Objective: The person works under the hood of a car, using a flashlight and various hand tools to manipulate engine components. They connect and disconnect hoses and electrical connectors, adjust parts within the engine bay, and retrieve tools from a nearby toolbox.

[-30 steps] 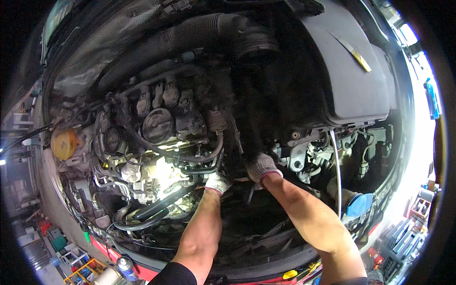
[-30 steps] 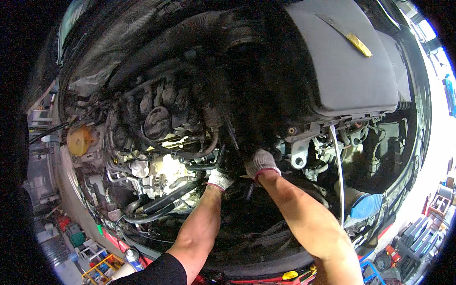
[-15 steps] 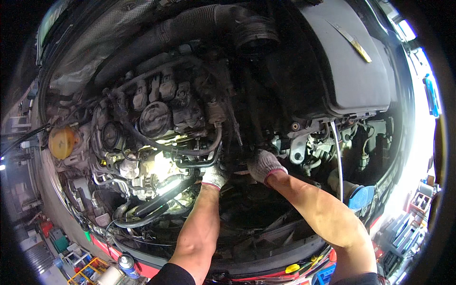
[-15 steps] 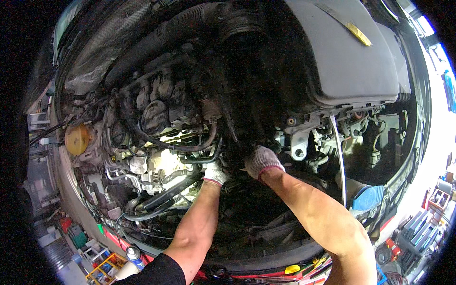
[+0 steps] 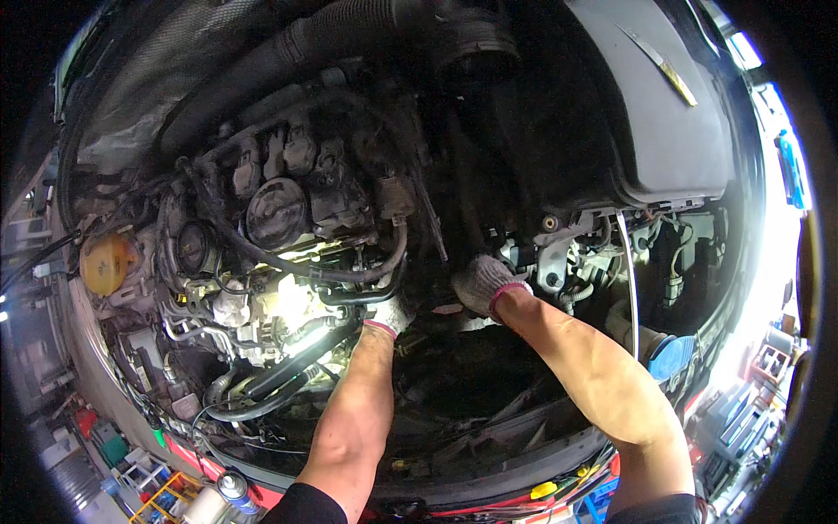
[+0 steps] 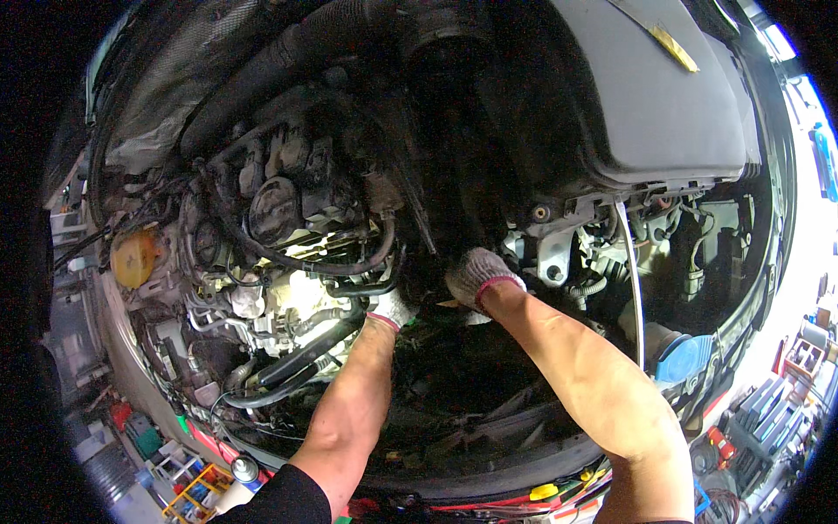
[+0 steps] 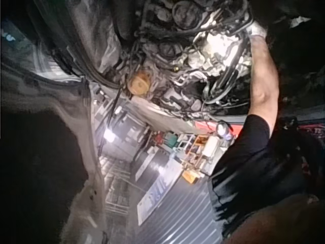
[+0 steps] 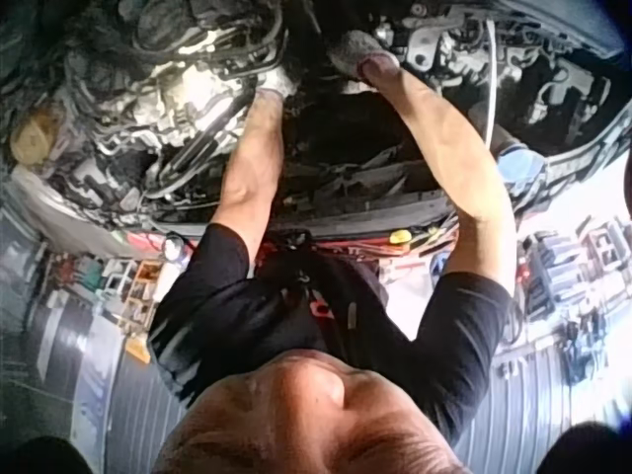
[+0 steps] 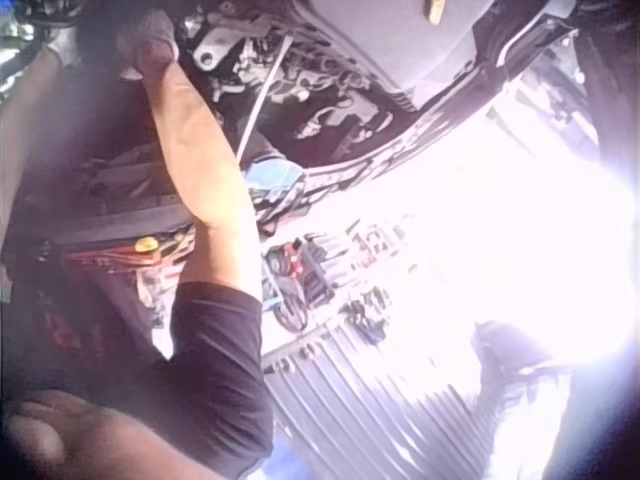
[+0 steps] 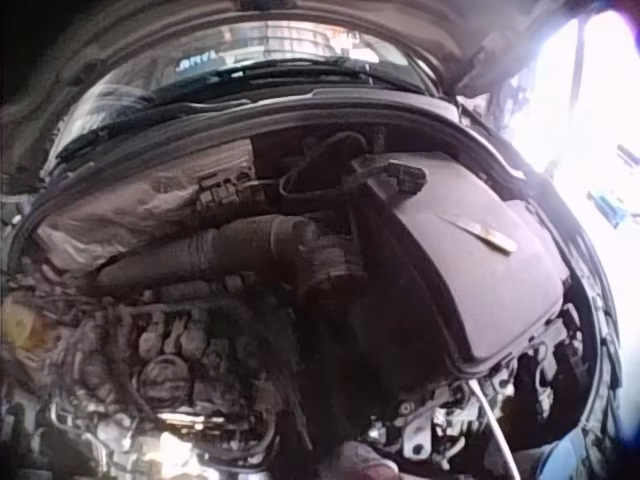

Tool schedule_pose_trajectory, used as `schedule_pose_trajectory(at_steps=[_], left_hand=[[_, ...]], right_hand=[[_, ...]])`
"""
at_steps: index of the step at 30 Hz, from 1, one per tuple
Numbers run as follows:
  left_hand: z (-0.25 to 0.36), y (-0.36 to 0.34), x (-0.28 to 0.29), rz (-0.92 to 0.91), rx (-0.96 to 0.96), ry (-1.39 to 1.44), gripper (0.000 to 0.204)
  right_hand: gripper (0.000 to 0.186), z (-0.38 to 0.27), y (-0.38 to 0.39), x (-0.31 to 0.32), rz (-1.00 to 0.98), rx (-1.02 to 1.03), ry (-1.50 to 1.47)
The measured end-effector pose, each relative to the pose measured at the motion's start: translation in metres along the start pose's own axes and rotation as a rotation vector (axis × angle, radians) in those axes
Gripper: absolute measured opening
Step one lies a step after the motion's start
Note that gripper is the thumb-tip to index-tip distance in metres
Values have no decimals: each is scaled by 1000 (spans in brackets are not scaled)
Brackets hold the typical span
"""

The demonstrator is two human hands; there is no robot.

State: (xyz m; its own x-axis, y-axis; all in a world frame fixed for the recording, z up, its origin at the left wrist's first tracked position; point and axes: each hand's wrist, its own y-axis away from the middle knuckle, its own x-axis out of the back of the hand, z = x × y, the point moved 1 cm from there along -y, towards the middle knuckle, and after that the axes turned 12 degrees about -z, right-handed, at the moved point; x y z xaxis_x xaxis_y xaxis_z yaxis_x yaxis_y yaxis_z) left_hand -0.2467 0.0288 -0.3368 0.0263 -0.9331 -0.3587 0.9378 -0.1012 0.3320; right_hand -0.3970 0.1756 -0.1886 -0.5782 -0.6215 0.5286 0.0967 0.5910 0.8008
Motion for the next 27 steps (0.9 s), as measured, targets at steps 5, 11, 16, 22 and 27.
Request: schedule_pose_trajectory(at_steps=[5, 11, 16, 22, 27], left_hand=[[2, 0, -6, -17, -30, -145, 55], [8, 3, -4, -48, 4, -81, 55], [1, -8, -12, 61, -70, -216, 54], [-28, 2, 11, -315, -340, 1065, 45], [3, -20, -34, 548, 6, 973, 30]], right_hand=[[26, 7, -9, -10, 59, 12, 25], [30, 10, -18, -15, 47, -32, -44], [37, 30, -29, -22, 123, 0, -224], [37, 12, 29, 55, 247, 44, -410], [40, 54, -20, 40, 699, -145, -178]])
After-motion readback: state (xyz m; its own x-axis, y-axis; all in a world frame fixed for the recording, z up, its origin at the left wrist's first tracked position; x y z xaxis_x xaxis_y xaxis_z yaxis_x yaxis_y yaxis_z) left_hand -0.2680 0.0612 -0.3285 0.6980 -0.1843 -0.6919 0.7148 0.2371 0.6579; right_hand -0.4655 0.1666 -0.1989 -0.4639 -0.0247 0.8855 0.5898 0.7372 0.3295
